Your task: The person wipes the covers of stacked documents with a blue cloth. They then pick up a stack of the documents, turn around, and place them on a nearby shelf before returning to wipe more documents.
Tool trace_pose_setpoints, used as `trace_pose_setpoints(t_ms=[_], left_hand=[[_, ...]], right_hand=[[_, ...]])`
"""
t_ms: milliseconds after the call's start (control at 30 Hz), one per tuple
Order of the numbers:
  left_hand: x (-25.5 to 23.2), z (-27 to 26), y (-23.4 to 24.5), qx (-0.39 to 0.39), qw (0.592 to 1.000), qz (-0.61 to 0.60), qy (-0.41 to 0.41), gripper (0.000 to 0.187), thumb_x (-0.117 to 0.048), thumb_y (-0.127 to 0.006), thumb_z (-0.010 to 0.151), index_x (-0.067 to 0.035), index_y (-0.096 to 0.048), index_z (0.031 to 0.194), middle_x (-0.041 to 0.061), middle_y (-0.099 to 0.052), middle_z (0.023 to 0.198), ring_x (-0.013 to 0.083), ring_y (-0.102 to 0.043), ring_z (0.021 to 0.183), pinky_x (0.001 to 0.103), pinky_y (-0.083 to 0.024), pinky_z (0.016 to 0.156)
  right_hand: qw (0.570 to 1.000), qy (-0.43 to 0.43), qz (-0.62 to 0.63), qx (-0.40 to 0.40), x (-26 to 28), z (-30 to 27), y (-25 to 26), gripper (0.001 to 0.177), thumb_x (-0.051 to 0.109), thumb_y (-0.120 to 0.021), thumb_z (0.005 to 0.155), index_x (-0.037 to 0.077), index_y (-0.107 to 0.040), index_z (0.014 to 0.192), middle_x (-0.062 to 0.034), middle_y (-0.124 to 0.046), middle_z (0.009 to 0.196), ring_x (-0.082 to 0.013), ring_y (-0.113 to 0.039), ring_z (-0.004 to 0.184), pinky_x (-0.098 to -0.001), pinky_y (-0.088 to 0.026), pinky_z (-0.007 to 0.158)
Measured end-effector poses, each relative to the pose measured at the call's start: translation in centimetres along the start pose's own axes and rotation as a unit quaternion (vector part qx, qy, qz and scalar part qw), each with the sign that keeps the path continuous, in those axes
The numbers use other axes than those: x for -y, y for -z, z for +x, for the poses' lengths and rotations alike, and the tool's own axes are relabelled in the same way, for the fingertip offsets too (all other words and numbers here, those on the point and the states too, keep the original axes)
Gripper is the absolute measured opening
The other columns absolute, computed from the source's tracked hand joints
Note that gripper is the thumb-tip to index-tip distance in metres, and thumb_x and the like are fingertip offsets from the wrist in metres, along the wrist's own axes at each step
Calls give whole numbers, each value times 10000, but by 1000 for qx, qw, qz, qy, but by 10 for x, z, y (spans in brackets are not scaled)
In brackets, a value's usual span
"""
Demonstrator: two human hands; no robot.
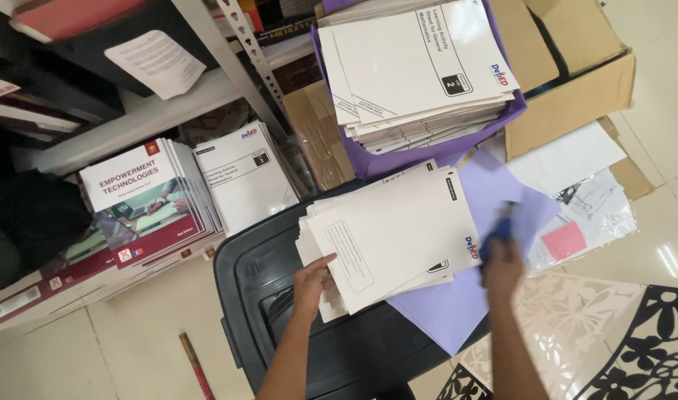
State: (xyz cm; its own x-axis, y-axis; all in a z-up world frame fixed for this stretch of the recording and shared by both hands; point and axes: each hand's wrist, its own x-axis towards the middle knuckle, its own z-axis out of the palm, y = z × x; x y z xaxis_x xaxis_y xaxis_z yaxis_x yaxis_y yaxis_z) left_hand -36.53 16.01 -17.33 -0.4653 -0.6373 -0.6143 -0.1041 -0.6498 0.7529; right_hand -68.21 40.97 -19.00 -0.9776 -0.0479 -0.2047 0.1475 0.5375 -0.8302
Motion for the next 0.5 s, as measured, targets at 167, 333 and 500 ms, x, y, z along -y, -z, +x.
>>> trace_pose_setpoints(t_ms=[167, 333, 500], left_hand=[[45, 32, -1, -28, 987, 150, -46, 340, 64, -702, 903, -16, -734, 1233, 72, -678, 892, 138, -609, 773, 259, -524, 698], [56, 49, 12, -63, 962, 228, -133, 298, 107, -691, 837, 17, -730, 1118, 125, -784, 988, 146, -699, 833, 265, -552, 739], [10, 33, -4, -67, 978, 170, -100, 370, 95, -774, 792, -33, -753, 1138, 126, -748, 1115, 125, -691, 1027, 265, -566, 829]], right_hand=[[835, 456, -216, 219, 89, -143, -114, 704, 63, -587, 741, 188, -580, 1434, -134, -486, 1551, -377, -424, 1432, -581, -379, 1079], [715, 466, -356, 380, 74, -145, -162, 794, 360, -672, 819, 331, -360, 1548, -44, -201, 1670, -403, -108, 1525, -797, -112, 1059], [783, 417, -445, 121, 28, -34, -130, 762, 387, -596, 899, 399, -315, 1606, 22, -202, 1735, -321, -181, 1577, -707, -170, 1141]])
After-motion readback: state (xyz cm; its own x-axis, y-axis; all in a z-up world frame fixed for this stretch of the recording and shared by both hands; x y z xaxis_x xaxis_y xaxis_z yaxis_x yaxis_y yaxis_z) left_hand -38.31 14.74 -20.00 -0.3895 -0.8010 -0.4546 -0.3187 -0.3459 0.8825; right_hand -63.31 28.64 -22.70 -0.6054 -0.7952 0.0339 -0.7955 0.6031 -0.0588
